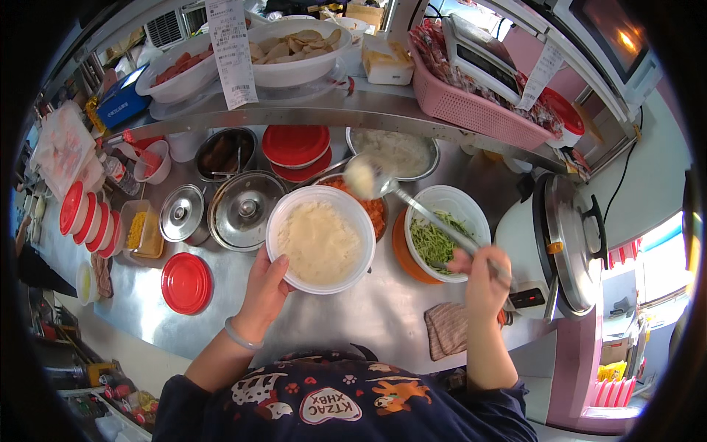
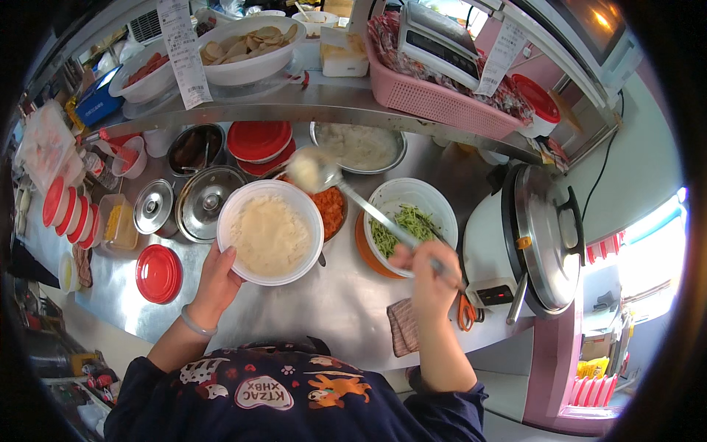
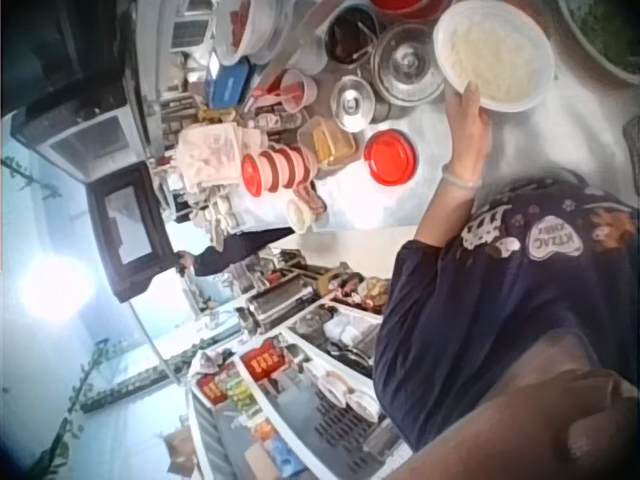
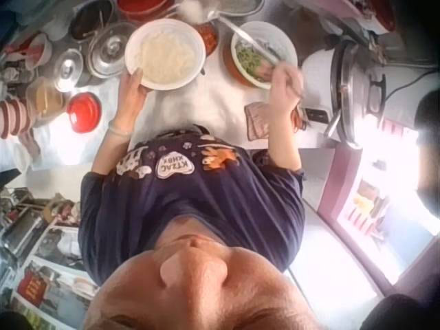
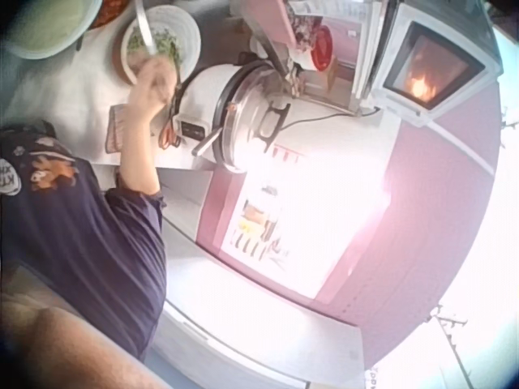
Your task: The person scoops rice into a bowl, adds cooked meat from a rice cooker, and then cuts open a packaged ingredient to add to the bowl. The task is performed in a commercial kitchen with various ingredients and tools visible.
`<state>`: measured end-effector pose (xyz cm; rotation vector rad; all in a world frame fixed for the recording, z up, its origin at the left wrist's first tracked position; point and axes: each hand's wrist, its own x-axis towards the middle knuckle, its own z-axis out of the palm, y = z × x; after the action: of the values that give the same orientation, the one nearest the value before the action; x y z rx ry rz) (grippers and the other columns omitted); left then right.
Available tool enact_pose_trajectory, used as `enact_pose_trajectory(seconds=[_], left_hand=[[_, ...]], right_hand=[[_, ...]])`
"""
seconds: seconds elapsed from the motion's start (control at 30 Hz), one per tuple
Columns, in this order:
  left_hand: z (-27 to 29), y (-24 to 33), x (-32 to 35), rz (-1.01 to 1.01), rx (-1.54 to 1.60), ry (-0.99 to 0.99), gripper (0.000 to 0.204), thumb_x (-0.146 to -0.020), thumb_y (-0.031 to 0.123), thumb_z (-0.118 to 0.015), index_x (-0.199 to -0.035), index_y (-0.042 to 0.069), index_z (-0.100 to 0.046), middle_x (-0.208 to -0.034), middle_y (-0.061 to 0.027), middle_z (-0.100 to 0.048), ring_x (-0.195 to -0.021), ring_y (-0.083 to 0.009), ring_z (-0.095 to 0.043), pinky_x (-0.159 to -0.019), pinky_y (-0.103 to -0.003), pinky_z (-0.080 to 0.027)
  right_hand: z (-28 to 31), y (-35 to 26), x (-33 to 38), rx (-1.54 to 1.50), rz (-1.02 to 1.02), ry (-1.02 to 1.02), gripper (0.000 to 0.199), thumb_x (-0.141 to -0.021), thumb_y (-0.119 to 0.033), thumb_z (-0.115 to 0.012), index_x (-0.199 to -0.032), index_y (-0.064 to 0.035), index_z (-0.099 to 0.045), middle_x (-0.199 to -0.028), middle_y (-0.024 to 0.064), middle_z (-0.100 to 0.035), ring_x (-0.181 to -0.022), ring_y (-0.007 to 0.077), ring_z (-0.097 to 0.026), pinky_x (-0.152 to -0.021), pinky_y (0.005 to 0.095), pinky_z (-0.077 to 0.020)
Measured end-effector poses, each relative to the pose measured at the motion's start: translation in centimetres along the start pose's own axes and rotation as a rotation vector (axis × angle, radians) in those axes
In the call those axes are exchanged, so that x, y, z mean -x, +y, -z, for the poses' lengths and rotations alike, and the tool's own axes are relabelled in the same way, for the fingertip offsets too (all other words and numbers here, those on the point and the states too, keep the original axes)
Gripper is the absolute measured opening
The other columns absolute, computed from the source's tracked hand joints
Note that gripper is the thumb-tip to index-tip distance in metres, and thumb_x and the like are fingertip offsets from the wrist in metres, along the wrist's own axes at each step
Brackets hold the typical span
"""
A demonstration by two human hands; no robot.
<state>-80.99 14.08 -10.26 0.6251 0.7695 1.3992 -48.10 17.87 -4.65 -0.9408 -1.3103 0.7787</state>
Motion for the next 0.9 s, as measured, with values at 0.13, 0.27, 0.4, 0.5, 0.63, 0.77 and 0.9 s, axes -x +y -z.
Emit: enact_pose_trajectory(seconds=[0.13, 0.27, 0.4, 0.5, 0.63, 0.77, 0.9], left_hand=[[-0.4, 0.1, 0.6, 0.049, 0.024, -0.067, 0.063, -0.095, 0.025, -0.055, -0.147, 0.007, -0.024, -0.142, -0.0114, -0.043, -0.127, -0.0251, -0.049, -0.098, -0.041, -0.048], [-0.7, 0.2, 1.4, 0.014, 0.072, -0.067, 0.056, -0.096, 0.023, -0.055, -0.144, 0.007, -0.029, -0.138, -0.0117, -0.047, -0.120, -0.0245, -0.055, -0.092, -0.041, -0.054], [-0.3, 0.8, 2.2, -0.016, 0.059, -0.054, 0.055, -0.096, 0.022, -0.056, -0.143, 0.008, -0.031, -0.137, -0.0111, -0.048, -0.119, -0.0235, -0.055, -0.091, -0.040, -0.054], [-0.2, 0.9, 2.4, -0.038, 0.007, -0.051, 0.055, -0.095, 0.021, -0.057, -0.142, 0.008, -0.032, -0.136, -0.0106, -0.049, -0.119, -0.0225, -0.055, -0.089, -0.038, -0.055], [-0.4, 0.6, 2.6, -0.054, -0.019, -0.021, 0.056, -0.094, 0.019, -0.059, -0.142, 0.007, -0.032, -0.135, -0.0099, -0.049, -0.118, -0.0212, -0.056, -0.088, -0.037, -0.056], [-0.4, 0.4, 2.7, -0.106, -0.096, -0.004, 0.057, -0.094, 0.018, -0.059, -0.143, 0.007, -0.032, -0.135, -0.0095, -0.049, -0.118, -0.0195, -0.055, -0.090, -0.035, -0.054], [-0.4, 0.0, 2.7, -0.112, -0.133, 0.012, 0.060, -0.093, 0.018, -0.060, -0.144, 0.006, -0.031, -0.136, -0.0091, -0.048, -0.121, -0.0180, -0.052, -0.096, -0.033, -0.048]], right_hand=[[-2.2, -3.0, 2.5, 0.352, 0.618, -0.492, 0.027, -0.073, 0.010, -0.062, -0.095, -0.0064, -0.061, -0.084, 0.0133, -0.070, -0.069, 0.0243, -0.068, -0.061, 0.0309, -0.0566], [-3.0, -4.4, 2.2, 0.386, 0.611, -0.612, 0.025, -0.066, 0.017, -0.063, -0.084, -0.0014, -0.060, -0.088, 0.0184, -0.069, -0.070, 0.0283, -0.071, -0.063, 0.0329, -0.0586], [-2.8, -5.1, 2.4, 0.290, 0.597, -0.445, 0.018, -0.079, 0.016, -0.056, -0.087, 0.0001, -0.058, -0.086, 0.0185, -0.069, -0.071, 0.0249, -0.072, -0.064, 0.0311, -0.0580], [-3.2, -5.1, 3.3, -0.001, 0.196, -0.294, 0.014, -0.086, 0.011, -0.055, -0.095, 0.0002, -0.057, -0.082, 0.0142, -0.071, -0.072, 0.0213, -0.072, -0.062, 0.0289, -0.0564], [-4.1, -5.4, 4.0, 0.281, 0.205, -0.417, 0.010, -0.087, 0.008, -0.056, -0.093, 0.0005, -0.059, -0.081, 0.0144, -0.071, -0.072, 0.0203, -0.072, -0.062, 0.0272, -0.0550], [-4.1, -6.7, 4.6, 0.327, 0.303, -0.279, 0.008, -0.087, 0.006, -0.059, -0.093, 0.0003, -0.060, -0.079, 0.0122, -0.071, -0.070, 0.0202, -0.072, -0.061, 0.0266, -0.0541], [-4.2, -6.7, 5.5, 0.283, 0.192, -0.353, 0.008, -0.089, 0.006, -0.056, -0.094, 0.0004, -0.060, -0.078, 0.0124, -0.070, -0.071, 0.0200, -0.072, -0.061, 0.0263, -0.0542]])
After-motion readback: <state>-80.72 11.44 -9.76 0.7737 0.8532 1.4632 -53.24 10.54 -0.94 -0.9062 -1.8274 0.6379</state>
